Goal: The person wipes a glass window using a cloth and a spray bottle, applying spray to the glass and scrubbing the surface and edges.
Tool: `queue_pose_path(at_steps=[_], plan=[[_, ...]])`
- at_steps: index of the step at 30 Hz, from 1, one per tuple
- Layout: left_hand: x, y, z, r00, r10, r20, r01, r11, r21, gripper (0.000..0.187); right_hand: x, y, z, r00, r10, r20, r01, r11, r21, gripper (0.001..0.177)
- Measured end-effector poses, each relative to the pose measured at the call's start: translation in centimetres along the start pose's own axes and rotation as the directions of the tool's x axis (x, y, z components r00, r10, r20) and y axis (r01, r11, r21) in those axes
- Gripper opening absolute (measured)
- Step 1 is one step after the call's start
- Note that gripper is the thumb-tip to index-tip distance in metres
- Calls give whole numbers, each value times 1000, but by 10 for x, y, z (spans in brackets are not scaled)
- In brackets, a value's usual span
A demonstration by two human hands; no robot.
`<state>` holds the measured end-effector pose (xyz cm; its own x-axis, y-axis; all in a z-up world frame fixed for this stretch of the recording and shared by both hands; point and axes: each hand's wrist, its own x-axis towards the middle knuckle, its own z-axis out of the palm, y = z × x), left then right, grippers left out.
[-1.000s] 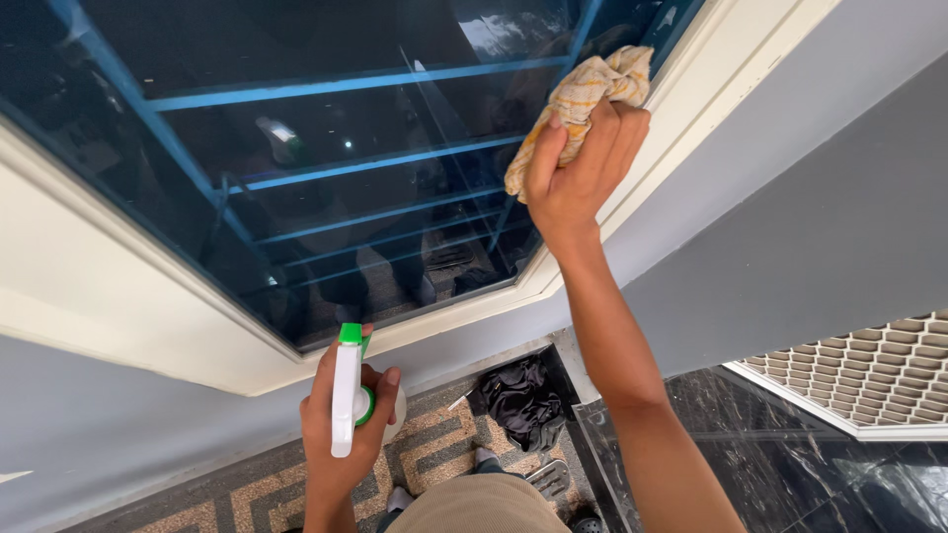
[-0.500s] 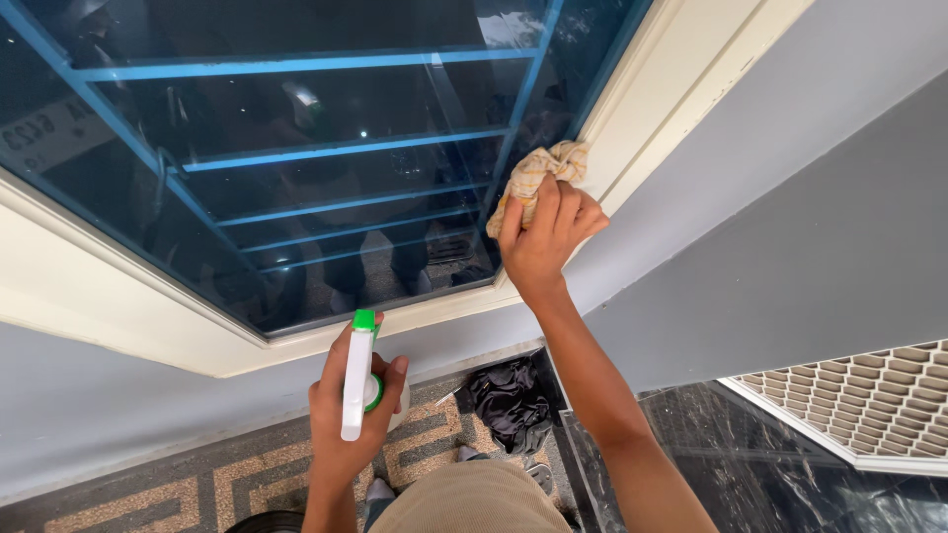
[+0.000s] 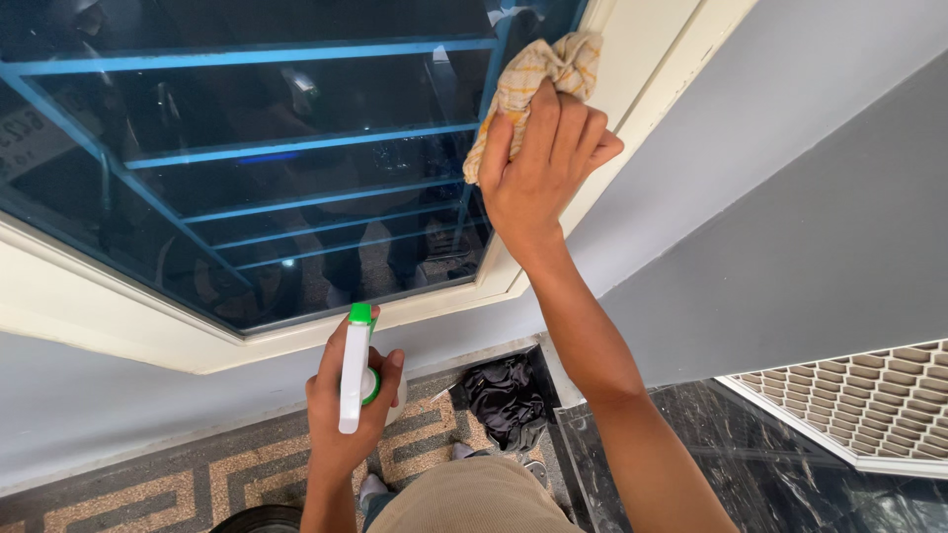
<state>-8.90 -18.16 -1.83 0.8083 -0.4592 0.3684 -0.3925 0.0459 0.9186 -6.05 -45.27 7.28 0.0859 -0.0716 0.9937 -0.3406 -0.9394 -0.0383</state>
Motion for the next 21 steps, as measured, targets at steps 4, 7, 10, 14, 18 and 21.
queue_pose_path(at_steps=[4,7,10,14,18,21], plan=[[-1,-4,7,1000,-26,14,26,1000,10,57,-23,1,2,1000,-2,17,2,1000,24,36],[-4,-6,10,998,-54,11,54,998,13,57,-55,3,8,999,14,53,-17,998,57,35],[-5,-9,11,999,-50,3,50,999,7,57,-96,7,10,993,-3,115,-6,997,79,35],[-7,-10,11,999,-38,-3,38,999,22,57,-132,7,9,984,-18,180,3,996,87,32],[-6,-10,10,998,-55,-2,55,998,32,56,-123,5,4,982,-15,189,-2,996,94,33],[-4,-8,9,999,-44,8,43,999,30,56,-88,4,3,989,0,147,-14,995,96,35]])
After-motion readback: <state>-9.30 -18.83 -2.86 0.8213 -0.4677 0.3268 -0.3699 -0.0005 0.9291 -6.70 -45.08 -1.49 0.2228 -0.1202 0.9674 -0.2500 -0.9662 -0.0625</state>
